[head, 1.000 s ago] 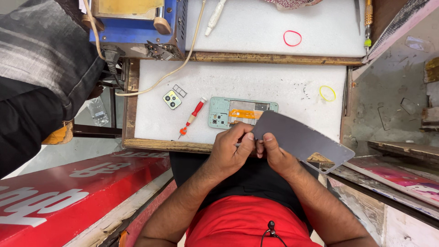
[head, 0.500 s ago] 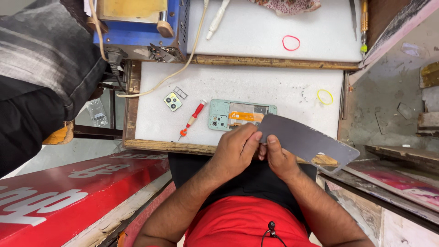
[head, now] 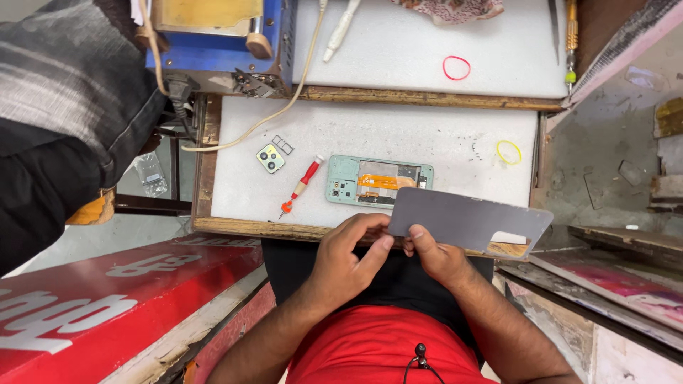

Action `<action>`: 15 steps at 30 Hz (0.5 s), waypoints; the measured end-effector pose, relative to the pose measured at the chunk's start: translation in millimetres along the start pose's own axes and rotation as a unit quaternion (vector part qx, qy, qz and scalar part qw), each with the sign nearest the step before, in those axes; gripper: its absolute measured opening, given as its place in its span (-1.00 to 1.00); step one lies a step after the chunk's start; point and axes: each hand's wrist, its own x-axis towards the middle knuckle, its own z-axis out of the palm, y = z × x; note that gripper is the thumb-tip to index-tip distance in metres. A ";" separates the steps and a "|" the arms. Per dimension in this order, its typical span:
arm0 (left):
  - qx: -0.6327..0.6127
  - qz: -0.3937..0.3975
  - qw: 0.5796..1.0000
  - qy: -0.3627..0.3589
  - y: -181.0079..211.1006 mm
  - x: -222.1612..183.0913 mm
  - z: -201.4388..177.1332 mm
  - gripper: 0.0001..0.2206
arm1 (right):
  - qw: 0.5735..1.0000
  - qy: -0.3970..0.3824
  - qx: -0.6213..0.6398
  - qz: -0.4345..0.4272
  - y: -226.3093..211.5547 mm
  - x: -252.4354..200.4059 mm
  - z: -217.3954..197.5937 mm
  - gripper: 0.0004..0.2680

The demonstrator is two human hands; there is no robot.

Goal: The person uses a red screwdriver to manipulate components inside a disassembled smartphone chassis. They then pick up a grey back cover, peel off a protective film, and place it on the table. Finally, they lift the phone chassis to inspect the internal components.

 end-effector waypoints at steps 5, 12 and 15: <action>-0.010 0.004 1.000 0.019 -16.4 12.1 11.9 -0.89 | 0.978 0.008 -0.200 -0.050 -20.2 9.3 9.3 -0.78; 0.060 0.006 0.998 0.036 -27.5 23.5 22.3 -0.86 | 0.985 0.012 -0.171 -0.033 -17.0 9.3 6.4 -0.76; 0.051 0.037 0.998 0.007 -22.2 21.6 19.7 -0.89 | 0.995 0.038 -0.089 0.008 -10.9 6.2 6.8 -0.75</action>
